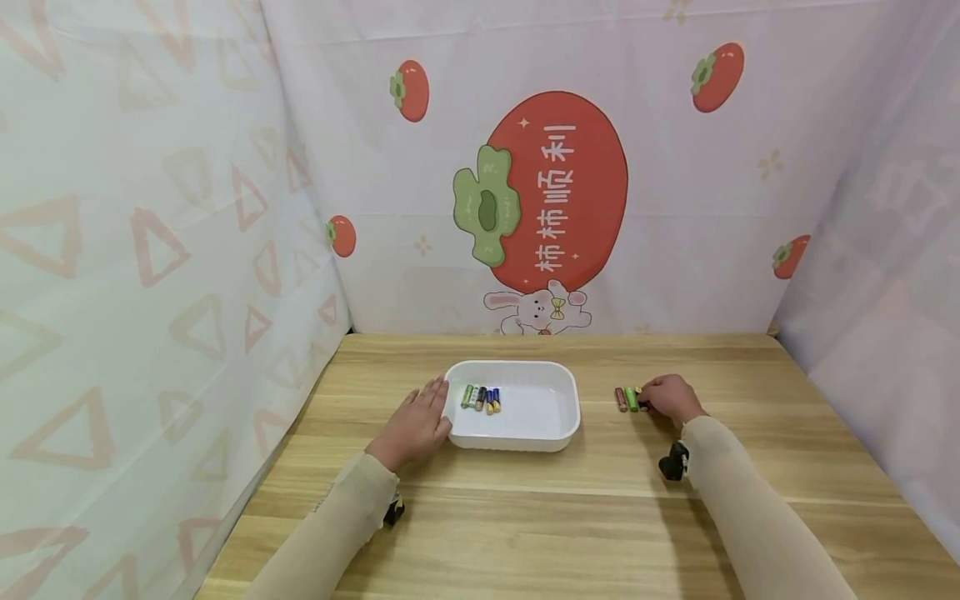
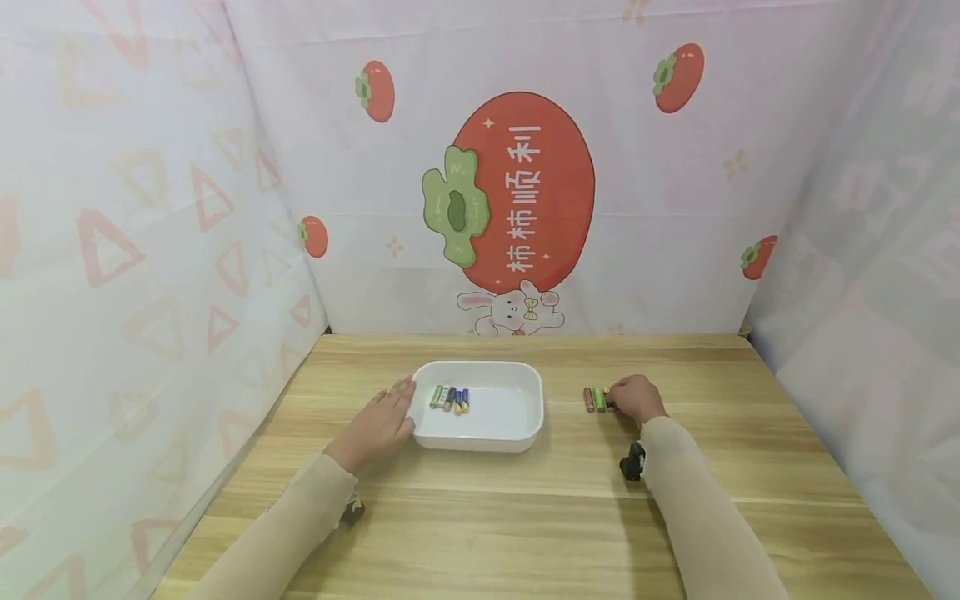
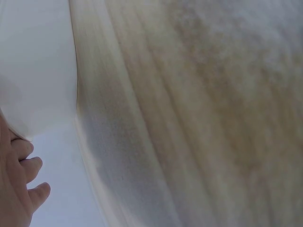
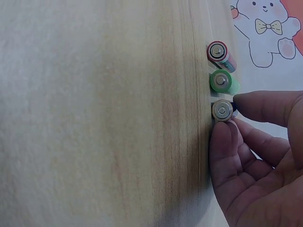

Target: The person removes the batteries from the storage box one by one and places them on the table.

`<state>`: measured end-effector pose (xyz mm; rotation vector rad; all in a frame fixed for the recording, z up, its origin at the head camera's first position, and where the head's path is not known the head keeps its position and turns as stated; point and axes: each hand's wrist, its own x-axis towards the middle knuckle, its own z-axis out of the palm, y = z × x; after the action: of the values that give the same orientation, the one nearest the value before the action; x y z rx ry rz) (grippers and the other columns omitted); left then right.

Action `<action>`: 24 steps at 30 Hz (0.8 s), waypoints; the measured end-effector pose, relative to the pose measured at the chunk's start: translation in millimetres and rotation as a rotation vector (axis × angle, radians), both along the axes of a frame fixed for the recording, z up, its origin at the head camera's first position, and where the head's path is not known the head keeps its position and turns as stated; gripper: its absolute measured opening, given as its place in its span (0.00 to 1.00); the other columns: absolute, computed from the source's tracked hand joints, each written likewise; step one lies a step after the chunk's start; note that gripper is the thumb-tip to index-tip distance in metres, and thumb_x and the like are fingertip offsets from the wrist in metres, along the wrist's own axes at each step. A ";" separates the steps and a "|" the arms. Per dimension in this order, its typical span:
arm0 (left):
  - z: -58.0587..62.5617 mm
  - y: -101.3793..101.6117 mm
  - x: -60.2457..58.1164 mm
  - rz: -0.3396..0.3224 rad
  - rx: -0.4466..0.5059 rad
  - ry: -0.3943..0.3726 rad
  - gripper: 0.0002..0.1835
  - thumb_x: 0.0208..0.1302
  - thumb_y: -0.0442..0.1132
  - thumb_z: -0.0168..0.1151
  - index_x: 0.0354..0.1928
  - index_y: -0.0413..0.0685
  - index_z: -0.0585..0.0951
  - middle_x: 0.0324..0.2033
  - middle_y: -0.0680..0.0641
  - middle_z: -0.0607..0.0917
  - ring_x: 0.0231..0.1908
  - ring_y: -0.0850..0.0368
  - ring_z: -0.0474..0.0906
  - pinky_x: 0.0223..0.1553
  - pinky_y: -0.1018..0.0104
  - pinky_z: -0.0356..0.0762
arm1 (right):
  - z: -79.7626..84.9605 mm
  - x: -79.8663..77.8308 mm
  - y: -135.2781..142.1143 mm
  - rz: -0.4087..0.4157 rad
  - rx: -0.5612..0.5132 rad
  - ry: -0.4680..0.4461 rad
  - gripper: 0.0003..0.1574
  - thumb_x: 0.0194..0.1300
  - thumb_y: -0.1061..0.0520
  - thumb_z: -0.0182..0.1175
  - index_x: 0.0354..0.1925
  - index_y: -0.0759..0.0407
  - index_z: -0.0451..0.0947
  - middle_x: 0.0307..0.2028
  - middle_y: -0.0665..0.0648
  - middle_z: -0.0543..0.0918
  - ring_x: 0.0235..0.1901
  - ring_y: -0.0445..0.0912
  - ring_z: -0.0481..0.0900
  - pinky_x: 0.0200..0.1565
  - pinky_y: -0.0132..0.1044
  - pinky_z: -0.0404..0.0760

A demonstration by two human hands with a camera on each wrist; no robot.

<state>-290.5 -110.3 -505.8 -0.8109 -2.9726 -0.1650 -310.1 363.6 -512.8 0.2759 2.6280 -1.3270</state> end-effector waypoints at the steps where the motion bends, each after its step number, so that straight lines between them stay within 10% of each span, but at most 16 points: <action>1: 0.4 0.2 -0.1 0.001 -0.002 -0.004 0.35 0.73 0.45 0.43 0.74 0.32 0.50 0.73 0.37 0.53 0.72 0.43 0.50 0.69 0.46 0.51 | 0.0 0.1 0.1 -0.001 -0.001 0.002 0.24 0.65 0.60 0.57 0.54 0.77 0.75 0.43 0.68 0.81 0.32 0.49 0.78 0.32 0.40 0.80; 24: 0.2 0.2 0.4 0.012 -0.008 -0.023 0.35 0.74 0.45 0.42 0.75 0.33 0.49 0.74 0.38 0.53 0.73 0.46 0.47 0.69 0.47 0.49 | 1.4 2.3 1.5 -0.017 -0.073 -0.013 0.20 0.66 0.61 0.57 0.50 0.77 0.76 0.34 0.62 0.81 0.30 0.47 0.79 0.32 0.38 0.82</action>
<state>-290.1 -110.1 -505.7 -0.7974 -3.0008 -0.1625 -307.8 365.2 -511.4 0.2964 2.5655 -1.4177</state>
